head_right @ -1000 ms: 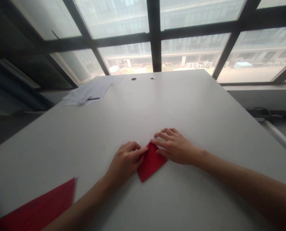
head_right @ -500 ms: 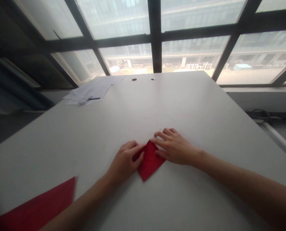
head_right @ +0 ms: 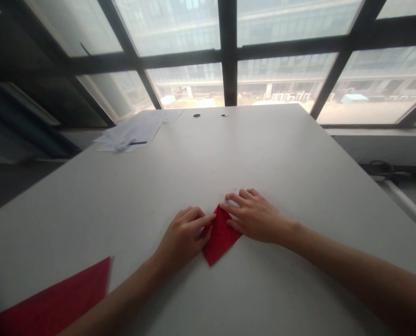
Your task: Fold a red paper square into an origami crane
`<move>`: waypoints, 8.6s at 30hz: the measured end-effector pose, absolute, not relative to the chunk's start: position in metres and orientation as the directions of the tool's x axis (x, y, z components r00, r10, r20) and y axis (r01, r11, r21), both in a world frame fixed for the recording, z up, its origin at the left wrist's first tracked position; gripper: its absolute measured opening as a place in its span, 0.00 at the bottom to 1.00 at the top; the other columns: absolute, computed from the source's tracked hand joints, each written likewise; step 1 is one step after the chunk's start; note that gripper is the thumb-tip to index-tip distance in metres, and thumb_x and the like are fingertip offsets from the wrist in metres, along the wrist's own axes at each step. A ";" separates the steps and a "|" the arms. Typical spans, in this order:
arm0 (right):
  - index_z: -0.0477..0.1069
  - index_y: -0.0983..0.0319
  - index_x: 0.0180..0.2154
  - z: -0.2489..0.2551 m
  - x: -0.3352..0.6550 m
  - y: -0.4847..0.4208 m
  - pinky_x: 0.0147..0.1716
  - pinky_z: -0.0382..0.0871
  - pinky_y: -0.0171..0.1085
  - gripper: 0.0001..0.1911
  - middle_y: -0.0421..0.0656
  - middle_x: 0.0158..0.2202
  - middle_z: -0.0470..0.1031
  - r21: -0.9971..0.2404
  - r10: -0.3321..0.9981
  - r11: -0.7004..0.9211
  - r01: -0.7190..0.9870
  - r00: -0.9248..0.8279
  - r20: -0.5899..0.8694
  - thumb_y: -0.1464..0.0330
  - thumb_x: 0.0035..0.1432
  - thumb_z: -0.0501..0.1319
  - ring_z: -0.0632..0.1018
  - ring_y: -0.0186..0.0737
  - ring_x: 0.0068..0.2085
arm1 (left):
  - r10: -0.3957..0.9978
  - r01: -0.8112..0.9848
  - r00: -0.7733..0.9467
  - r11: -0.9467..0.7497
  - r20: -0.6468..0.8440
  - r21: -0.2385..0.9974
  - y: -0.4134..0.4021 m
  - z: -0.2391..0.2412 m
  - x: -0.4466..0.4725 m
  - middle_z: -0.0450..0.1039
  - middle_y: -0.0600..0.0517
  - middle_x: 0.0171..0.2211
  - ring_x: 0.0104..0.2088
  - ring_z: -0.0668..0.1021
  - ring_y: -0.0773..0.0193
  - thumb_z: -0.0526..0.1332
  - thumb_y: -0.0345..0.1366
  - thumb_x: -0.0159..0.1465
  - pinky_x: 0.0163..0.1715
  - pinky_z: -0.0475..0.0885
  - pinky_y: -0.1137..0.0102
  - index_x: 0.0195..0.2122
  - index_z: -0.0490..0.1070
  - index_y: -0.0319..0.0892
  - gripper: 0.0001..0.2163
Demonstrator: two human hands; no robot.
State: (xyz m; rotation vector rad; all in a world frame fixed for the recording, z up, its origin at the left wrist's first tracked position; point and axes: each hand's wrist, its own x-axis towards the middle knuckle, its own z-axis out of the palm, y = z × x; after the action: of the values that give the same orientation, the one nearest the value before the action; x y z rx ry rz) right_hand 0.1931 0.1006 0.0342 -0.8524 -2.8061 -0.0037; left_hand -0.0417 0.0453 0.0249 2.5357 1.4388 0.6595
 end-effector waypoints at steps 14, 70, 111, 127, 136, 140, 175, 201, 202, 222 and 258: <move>0.65 0.56 0.60 0.035 0.194 0.103 0.50 0.63 0.49 0.21 0.49 0.55 0.71 -0.076 0.525 0.848 0.524 -0.815 0.244 0.64 0.67 0.55 0.72 0.49 0.49 | 0.765 0.679 0.598 -0.643 0.241 0.354 0.034 0.028 -0.047 0.67 0.44 0.60 0.61 0.67 0.54 0.56 0.38 0.69 0.63 0.63 0.56 0.59 0.67 0.39 0.19; 0.65 0.54 0.60 0.032 0.190 0.102 0.54 0.63 0.54 0.21 0.49 0.59 0.68 -0.160 0.553 0.833 0.529 -0.803 0.222 0.63 0.67 0.54 0.67 0.52 0.56 | 0.742 0.633 0.589 -0.670 0.321 0.388 0.042 0.018 -0.054 0.73 0.51 0.55 0.58 0.72 0.58 0.61 0.34 0.66 0.60 0.68 0.60 0.48 0.77 0.48 0.11; 0.69 0.55 0.57 0.028 0.181 0.080 0.63 0.43 0.61 0.25 0.46 0.59 0.71 -0.302 0.647 0.760 0.576 -0.717 0.261 0.56 0.60 0.61 0.65 0.56 0.59 | 0.648 0.577 0.750 -0.740 0.135 0.345 0.035 0.042 -0.067 0.66 0.47 0.59 0.62 0.64 0.55 0.54 0.35 0.71 0.64 0.62 0.56 0.64 0.63 0.49 0.20; 0.67 0.56 0.59 0.028 0.180 0.080 0.63 0.44 0.64 0.29 0.48 0.60 0.69 -0.290 0.649 0.758 0.584 -0.721 0.243 0.57 0.58 0.62 0.65 0.57 0.60 | 0.590 0.514 0.794 -0.781 0.149 0.354 0.042 0.047 -0.095 0.64 0.51 0.63 0.67 0.59 0.53 0.56 0.36 0.70 0.65 0.62 0.57 0.58 0.71 0.51 0.16; 0.69 0.54 0.56 0.025 0.181 0.083 0.62 0.45 0.64 0.25 0.46 0.58 0.71 -0.304 0.618 0.783 0.542 -0.734 0.281 0.59 0.57 0.63 0.65 0.56 0.59 | 0.596 0.505 0.769 -0.789 0.232 0.350 0.036 0.041 -0.061 0.69 0.47 0.60 0.60 0.70 0.57 0.56 0.37 0.70 0.63 0.65 0.58 0.59 0.68 0.45 0.17; 0.65 0.56 0.60 0.026 0.181 0.086 0.63 0.45 0.63 0.28 0.48 0.56 0.72 -0.317 0.596 0.800 0.510 -0.740 0.313 0.58 0.59 0.63 0.66 0.55 0.59 | 0.630 0.555 0.755 -0.762 0.182 0.334 0.031 0.041 -0.060 0.69 0.47 0.59 0.61 0.70 0.57 0.56 0.38 0.70 0.62 0.66 0.59 0.58 0.69 0.45 0.16; 0.71 0.59 0.36 0.026 0.173 0.070 0.37 0.70 0.38 0.07 0.43 0.35 0.75 -0.524 0.780 0.616 0.589 -0.549 0.301 0.75 0.58 0.58 0.75 0.40 0.37 | 0.692 0.583 0.685 -0.708 0.227 0.398 0.035 0.032 -0.071 0.66 0.44 0.59 0.59 0.70 0.54 0.59 0.38 0.68 0.61 0.67 0.57 0.59 0.67 0.46 0.18; 0.72 0.60 0.53 0.019 0.175 0.069 0.55 0.71 0.48 0.18 0.47 0.56 0.74 -0.310 0.484 0.870 0.384 -0.783 0.391 0.76 0.63 0.56 0.74 0.46 0.54 | 0.730 0.643 0.637 -0.681 0.249 0.350 0.037 0.030 -0.069 0.64 0.43 0.59 0.63 0.63 0.54 0.58 0.35 0.68 0.64 0.63 0.55 0.56 0.66 0.43 0.15; 0.73 0.60 0.52 0.018 0.175 0.069 0.55 0.71 0.48 0.18 0.47 0.55 0.74 -0.311 0.485 0.870 0.384 -0.781 0.393 0.76 0.62 0.57 0.74 0.46 0.54 | 0.729 0.646 0.638 -0.682 0.249 0.342 0.037 0.030 -0.069 0.64 0.43 0.59 0.63 0.63 0.54 0.58 0.35 0.68 0.64 0.63 0.55 0.56 0.67 0.43 0.15; 0.73 0.60 0.52 0.017 0.177 0.069 0.55 0.71 0.48 0.18 0.47 0.56 0.74 -0.295 0.480 0.873 0.387 -0.786 0.390 0.76 0.62 0.57 0.74 0.46 0.54 | 0.772 0.763 0.619 -0.635 0.145 0.119 0.034 0.036 -0.071 0.60 0.52 0.65 0.67 0.57 0.50 0.55 0.42 0.69 0.64 0.55 0.49 0.56 0.68 0.51 0.15; 0.76 0.57 0.47 0.017 0.177 0.071 0.54 0.72 0.48 0.15 0.44 0.53 0.76 -0.357 0.486 0.864 0.354 -0.770 0.414 0.75 0.59 0.60 0.75 0.45 0.53 | 0.789 0.777 0.601 -0.614 0.127 0.139 0.035 0.043 -0.069 0.62 0.50 0.62 0.62 0.62 0.51 0.58 0.43 0.67 0.61 0.59 0.54 0.56 0.67 0.51 0.17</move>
State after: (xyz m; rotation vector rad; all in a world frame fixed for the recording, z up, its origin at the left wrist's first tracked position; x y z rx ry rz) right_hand 0.1766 0.0709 0.0174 -0.6128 -2.5319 0.3533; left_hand -0.0692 0.0346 0.0428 2.7479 1.3458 0.2703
